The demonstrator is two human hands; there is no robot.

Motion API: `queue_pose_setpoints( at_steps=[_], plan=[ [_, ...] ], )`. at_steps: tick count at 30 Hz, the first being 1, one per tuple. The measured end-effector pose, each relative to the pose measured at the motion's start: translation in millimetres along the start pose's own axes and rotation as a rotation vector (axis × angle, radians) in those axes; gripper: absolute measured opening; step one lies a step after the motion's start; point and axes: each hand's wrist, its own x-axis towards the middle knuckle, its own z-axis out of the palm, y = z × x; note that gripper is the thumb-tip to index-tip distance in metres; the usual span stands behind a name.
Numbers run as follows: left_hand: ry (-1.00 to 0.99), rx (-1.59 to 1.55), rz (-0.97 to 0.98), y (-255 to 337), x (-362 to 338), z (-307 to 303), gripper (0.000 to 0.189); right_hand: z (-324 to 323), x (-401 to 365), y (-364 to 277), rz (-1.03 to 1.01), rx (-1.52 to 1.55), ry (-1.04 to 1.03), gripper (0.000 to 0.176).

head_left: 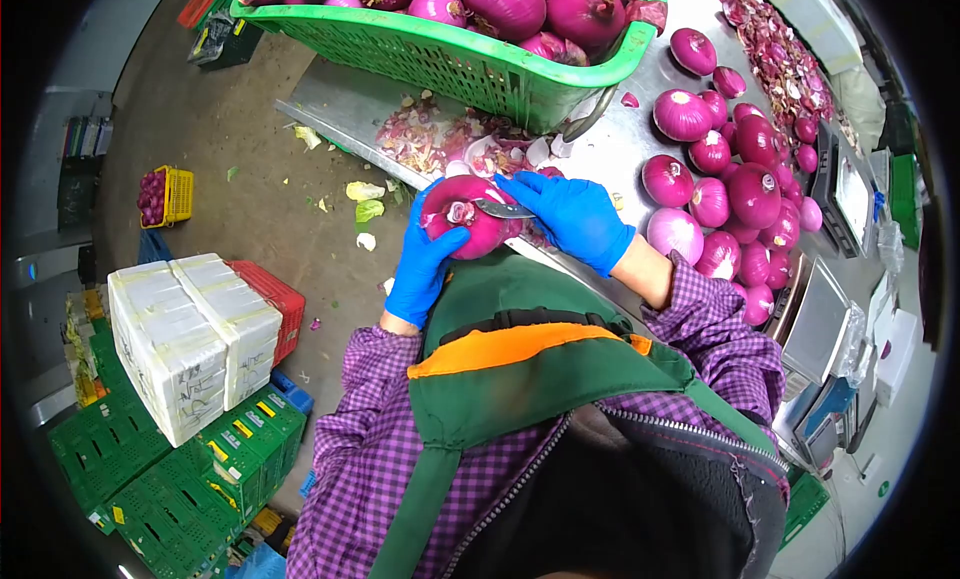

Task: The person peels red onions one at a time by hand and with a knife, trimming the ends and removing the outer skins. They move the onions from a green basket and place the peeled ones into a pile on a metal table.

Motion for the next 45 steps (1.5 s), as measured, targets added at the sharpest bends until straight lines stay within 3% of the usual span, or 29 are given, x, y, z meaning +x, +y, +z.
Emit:
queue_pose_setpoints(
  at_steps=[5,8,10,11,13,15,17,19,21,22,23,26,28,29,31,34,35,37,38,42,44,45],
  plan=[
    [-0.033,0.071,-0.007,-6.6,0.8,0.2,0.075,9.2,-2.6,-2.8,0.023,-0.025,0.024,0.057],
    [-0.032,0.056,-0.032,-5.8,2.1,0.9,0.077,21.4,-4.1,-13.4,0.142,0.223,0.087,0.053],
    [-0.018,0.030,-0.060,-7.7,1.0,-0.7,0.078,20.7,-0.9,-22.6,0.369,0.378,-0.013,0.039],
    [-0.037,0.068,-0.037,-11.2,-1.1,-4.4,0.079,25.6,0.6,-19.3,0.375,0.380,-0.011,0.039],
    [-0.060,0.108,-0.020,-13.3,-3.5,-4.0,0.079,50.9,5.0,-4.0,0.554,0.835,0.097,0.030],
    [-0.088,0.277,-0.001,-10.6,-5.0,5.3,0.080,66.1,1.0,3.6,0.513,0.868,0.154,0.029],
    [-0.092,0.255,-0.008,-12.3,-2.9,-0.3,0.080,47.9,-1.6,4.2,0.567,1.250,0.019,0.031],
    [-0.047,0.142,-0.071,-13.7,-3.1,-0.7,0.080,22.9,-0.8,-1.5,0.540,1.174,0.067,0.033],
    [-0.090,0.170,-0.100,-13.0,-1.2,-0.8,0.080,7.2,0.8,-6.3,0.309,0.780,0.042,0.037],
    [-0.128,0.199,-0.126,-11.8,-0.9,0.2,0.081,15.4,3.5,-1.8,0.101,0.731,0.164,0.039],
    [-0.131,0.200,-0.127,-10.9,-0.8,2.1,0.081,20.3,2.8,1.1,0.103,0.730,0.167,0.039],
    [-0.121,0.189,-0.120,-10.5,-5.5,4.6,0.085,29.8,4.4,6.4,0.258,0.772,0.137,0.031],
    [-0.137,0.308,0.030,-10.1,-8.9,-2.4,0.092,41.5,6.5,19.1,0.520,0.663,0.225,0.027],
    [-0.135,0.310,0.029,-9.8,-10.9,-4.2,0.092,51.2,3.5,31.2,0.684,0.744,0.190,0.028],
    [-0.067,0.065,0.052,-9.2,-11.8,-6.3,0.098,62.7,-6.6,44.9,0.781,0.982,0.038,0.034],
    [-0.029,0.020,0.000,1.3,-10.7,0.0,0.098,14.1,4.3,10.1,0.726,1.243,-0.130,0.044],
    [-0.026,0.006,-0.038,5.2,-9.4,2.5,0.098,4.5,8.7,6.1,0.730,1.242,-0.124,0.044],
    [-0.039,0.061,-0.027,0.8,-7.3,-2.8,0.095,-12.6,16.0,-1.2,0.544,1.272,-0.323,0.054],
    [-0.064,0.129,-0.013,0.2,-6.8,-4.0,0.094,-25.5,18.6,-5.9,0.427,1.207,-0.316,0.055],
    [-0.087,0.209,-0.004,0.0,-7.2,-4.2,0.094,-2.8,20.0,6.0,0.390,1.101,-0.423,0.055],
    [-0.077,0.236,-0.009,0.3,-7.4,-4.1,0.094,40.9,16.3,14.7,-0.023,0.688,0.051,0.056],
    [-0.101,0.225,-0.015,0.3,-7.2,-3.6,0.094,43.8,12.4,16.9,-0.022,0.688,0.050,0.056]
  ],
)
